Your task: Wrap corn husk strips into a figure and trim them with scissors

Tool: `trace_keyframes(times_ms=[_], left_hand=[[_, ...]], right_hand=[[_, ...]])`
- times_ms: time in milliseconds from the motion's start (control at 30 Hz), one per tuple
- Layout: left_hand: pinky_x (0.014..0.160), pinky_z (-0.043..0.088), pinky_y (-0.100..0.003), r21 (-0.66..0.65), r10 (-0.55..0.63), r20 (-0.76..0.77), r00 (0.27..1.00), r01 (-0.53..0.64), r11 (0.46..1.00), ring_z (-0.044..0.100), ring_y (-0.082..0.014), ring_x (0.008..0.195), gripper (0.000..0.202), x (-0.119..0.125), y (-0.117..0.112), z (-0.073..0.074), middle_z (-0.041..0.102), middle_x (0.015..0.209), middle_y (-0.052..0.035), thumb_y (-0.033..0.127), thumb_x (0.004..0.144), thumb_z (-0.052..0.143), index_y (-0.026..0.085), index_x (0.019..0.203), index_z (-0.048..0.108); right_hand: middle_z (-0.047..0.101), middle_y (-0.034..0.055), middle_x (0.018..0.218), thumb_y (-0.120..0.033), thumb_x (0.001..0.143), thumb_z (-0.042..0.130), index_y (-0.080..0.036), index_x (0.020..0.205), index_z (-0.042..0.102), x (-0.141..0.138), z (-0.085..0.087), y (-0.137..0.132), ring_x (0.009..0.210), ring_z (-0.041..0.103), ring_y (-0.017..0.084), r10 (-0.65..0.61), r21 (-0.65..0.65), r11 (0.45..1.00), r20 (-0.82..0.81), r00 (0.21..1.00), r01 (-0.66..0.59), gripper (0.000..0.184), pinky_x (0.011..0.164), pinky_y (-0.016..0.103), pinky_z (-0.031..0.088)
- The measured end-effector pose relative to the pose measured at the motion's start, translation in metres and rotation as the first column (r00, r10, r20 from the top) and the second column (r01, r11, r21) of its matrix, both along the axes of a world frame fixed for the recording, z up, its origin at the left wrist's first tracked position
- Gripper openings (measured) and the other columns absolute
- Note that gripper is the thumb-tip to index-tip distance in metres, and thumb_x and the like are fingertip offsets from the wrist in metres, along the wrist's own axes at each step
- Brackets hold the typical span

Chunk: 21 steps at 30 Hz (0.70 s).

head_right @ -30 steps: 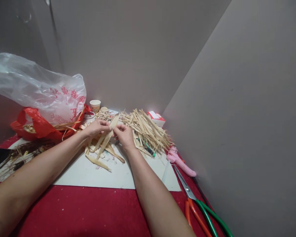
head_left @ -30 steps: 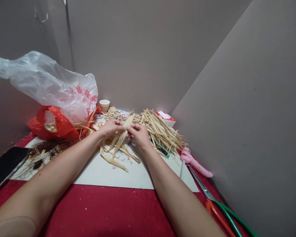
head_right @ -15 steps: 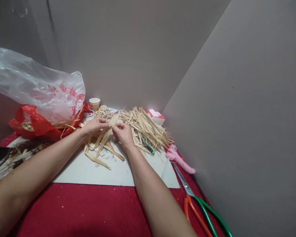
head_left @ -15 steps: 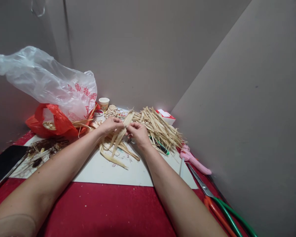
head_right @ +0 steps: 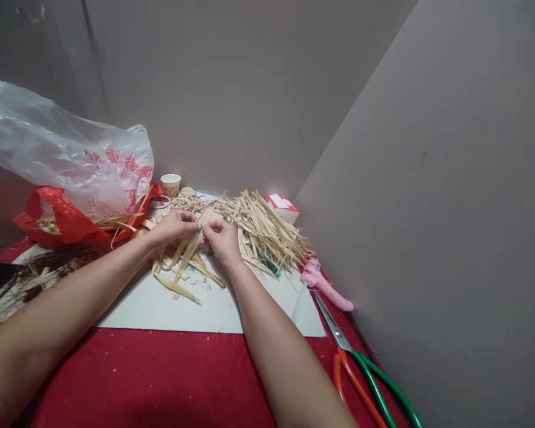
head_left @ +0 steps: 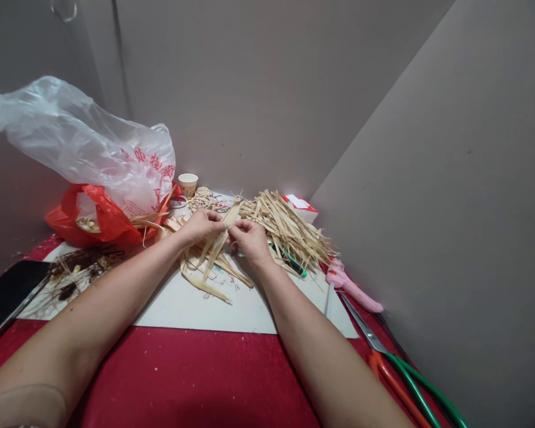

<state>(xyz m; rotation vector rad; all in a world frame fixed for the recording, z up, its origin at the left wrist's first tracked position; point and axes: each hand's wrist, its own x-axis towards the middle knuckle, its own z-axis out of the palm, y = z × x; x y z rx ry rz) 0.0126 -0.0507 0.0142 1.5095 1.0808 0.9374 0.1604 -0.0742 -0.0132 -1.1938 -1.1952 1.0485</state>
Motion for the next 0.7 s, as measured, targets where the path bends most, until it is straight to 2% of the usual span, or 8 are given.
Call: trace_keyframes(times_ms=[100, 200, 267, 367, 467, 533, 700], left_hand=[[0.046, 0.032, -0.020, -0.022, -0.028, 0.147, 0.989, 0.032, 0.999, 0.042, -0.0059, 0.045, 0.017, 0.000, 0.002, 0.003, 0.051, 0.050, 0.0047, 0.024, 0.058, 0.070, 0.015, 0.059, 0.056], [0.047, 0.036, -0.020, -0.111, -0.037, 0.352, 0.935, 0.080, 0.991, 0.041, -0.0055, 0.043, 0.022, -0.004, 0.008, 0.006, 0.046, 0.047, 0.0063, 0.025, 0.059, 0.073, 0.015, 0.061, 0.054], [0.050, 0.041, -0.021, -0.166, -0.014, 0.457, 0.889, 0.100, 0.981, 0.041, -0.0052, 0.042, 0.023, -0.009, 0.011, 0.007, 0.042, 0.045, 0.0077, 0.023, 0.060, 0.075, 0.015, 0.062, 0.053], [0.052, 0.044, -0.019, -0.213, 0.041, 0.560, 0.827, 0.096, 0.972, 0.042, -0.0045, 0.044, 0.022, -0.017, 0.016, 0.007, 0.040, 0.046, 0.0084, 0.018, 0.061, 0.075, 0.014, 0.066, 0.055], [0.049, 0.044, -0.018, -0.246, 0.092, 0.603, 0.792, 0.075, 0.966, 0.045, -0.0047, 0.046, 0.021, -0.023, 0.019, 0.005, 0.045, 0.051, 0.0068, 0.015, 0.063, 0.075, 0.014, 0.071, 0.056], [0.048, 0.044, -0.017, -0.260, 0.106, 0.608, 0.787, 0.071, 0.963, 0.048, -0.0056, 0.047, 0.021, -0.024, 0.020, 0.003, 0.048, 0.053, 0.0059, 0.015, 0.064, 0.075, 0.013, 0.073, 0.056], [0.050, 0.046, -0.019, -0.257, 0.071, 0.600, 0.797, 0.108, 0.960, 0.050, -0.0069, 0.048, 0.024, -0.023, 0.020, 0.000, 0.045, 0.050, 0.0069, 0.014, 0.063, 0.076, 0.015, 0.071, 0.054]], right_hand=[[0.057, -0.0026, 0.048, -0.025, 0.059, 0.065, -0.018, 0.062, 0.056, 0.002, -0.003, 0.004, 0.044, 0.057, 0.012, -0.081, -0.019, 0.997, -0.025, 0.996, 0.080, 0.011, 0.036, 0.018, 0.040], [0.058, -0.0033, 0.050, -0.022, 0.059, 0.061, -0.019, 0.064, 0.053, 0.009, -0.003, 0.010, 0.048, 0.059, 0.012, -0.236, -0.053, 0.972, -0.166, 0.957, 0.230, 0.010, 0.039, 0.018, 0.044], [0.061, -0.0028, 0.057, -0.021, 0.059, 0.059, -0.019, 0.066, 0.051, 0.015, 0.001, 0.012, 0.053, 0.061, 0.011, -0.337, -0.082, 0.941, -0.334, 0.880, 0.329, 0.011, 0.046, 0.019, 0.050], [0.063, -0.0031, 0.064, -0.019, 0.061, 0.055, -0.021, 0.069, 0.045, 0.026, 0.014, 0.012, 0.059, 0.063, 0.011, -0.417, -0.108, 0.890, -0.585, 0.696, 0.442, 0.013, 0.055, 0.021, 0.055], [0.059, -0.0050, 0.062, -0.017, 0.061, 0.053, -0.022, 0.072, 0.041, 0.036, 0.032, 0.008, 0.053, 0.059, 0.009, -0.452, -0.089, 0.826, -0.695, 0.560, 0.557, 0.017, 0.051, 0.020, 0.052], [0.056, -0.0061, 0.060, -0.017, 0.061, 0.053, -0.022, 0.072, 0.041, 0.043, 0.045, 0.005, 0.046, 0.052, 0.007, -0.471, -0.049, 0.782, -0.699, 0.538, 0.621, 0.018, 0.045, 0.018, 0.047], [0.050, -0.0063, 0.063, -0.021, 0.065, 0.052, -0.022, 0.074, 0.038, 0.070, 0.075, -0.002, 0.048, 0.050, 0.006, -0.418, 0.133, 0.728, -0.692, 0.589, 0.673, 0.016, 0.044, 0.016, 0.043]])
